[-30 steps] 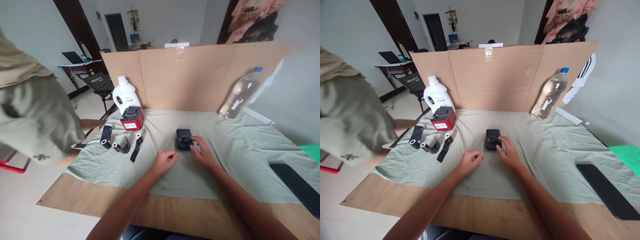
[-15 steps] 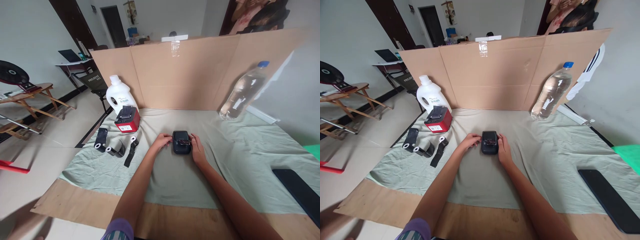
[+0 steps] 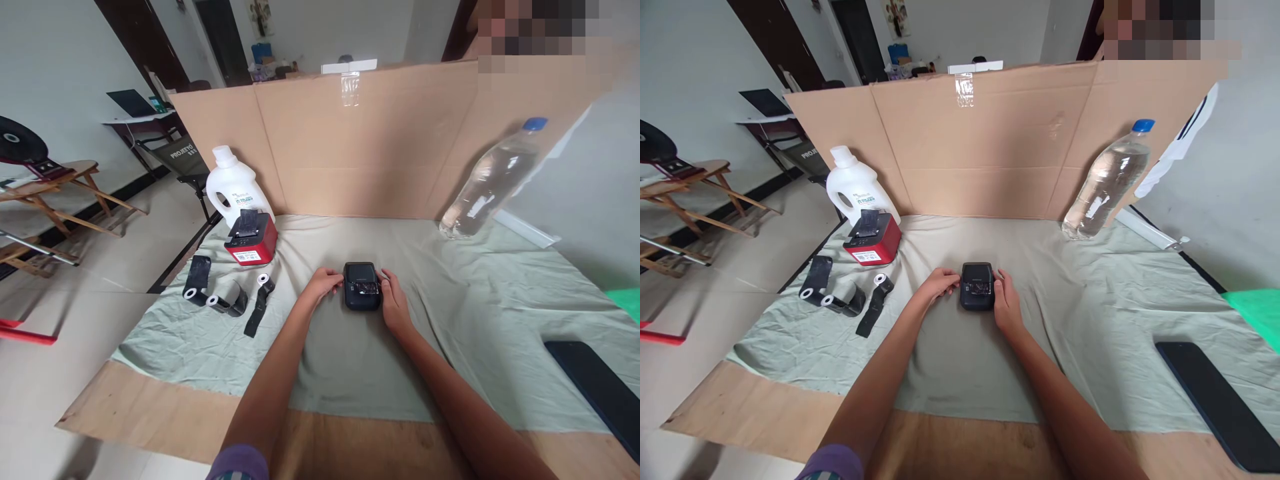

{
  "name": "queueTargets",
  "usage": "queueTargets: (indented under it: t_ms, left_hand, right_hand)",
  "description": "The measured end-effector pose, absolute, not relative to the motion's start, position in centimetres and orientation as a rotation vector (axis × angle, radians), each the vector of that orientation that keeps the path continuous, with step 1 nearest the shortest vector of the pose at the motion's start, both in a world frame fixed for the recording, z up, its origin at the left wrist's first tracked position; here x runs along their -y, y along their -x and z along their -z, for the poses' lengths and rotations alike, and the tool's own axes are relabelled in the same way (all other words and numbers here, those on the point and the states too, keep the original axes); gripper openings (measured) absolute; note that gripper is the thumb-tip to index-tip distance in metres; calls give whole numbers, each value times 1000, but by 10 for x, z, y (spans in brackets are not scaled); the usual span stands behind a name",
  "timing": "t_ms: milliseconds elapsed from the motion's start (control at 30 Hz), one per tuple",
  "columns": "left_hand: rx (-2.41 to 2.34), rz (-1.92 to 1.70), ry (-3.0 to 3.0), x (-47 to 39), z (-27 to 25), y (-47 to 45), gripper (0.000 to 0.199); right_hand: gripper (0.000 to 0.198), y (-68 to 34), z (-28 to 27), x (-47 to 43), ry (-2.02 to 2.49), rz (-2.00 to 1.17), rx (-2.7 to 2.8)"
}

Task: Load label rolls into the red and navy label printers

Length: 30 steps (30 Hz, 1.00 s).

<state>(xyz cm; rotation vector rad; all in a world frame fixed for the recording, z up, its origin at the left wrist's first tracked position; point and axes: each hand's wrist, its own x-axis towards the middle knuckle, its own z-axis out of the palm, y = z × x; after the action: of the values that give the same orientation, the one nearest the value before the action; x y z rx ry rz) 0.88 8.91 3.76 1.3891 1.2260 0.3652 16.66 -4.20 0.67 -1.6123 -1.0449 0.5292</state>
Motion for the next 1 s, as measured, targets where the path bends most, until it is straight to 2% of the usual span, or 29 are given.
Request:
queueTargets:
  t_ms: [800,1000]
  left_hand:
    - [-1231,-457,-1371,-81,-42,-12,21]
    - [-1194,-567,-1414,-82,-28,-12,14]
  right_hand:
    - [66,-166,-5,41,1580,-517,1032]
    - [65,-167,-2,41,1577,-503,1025]
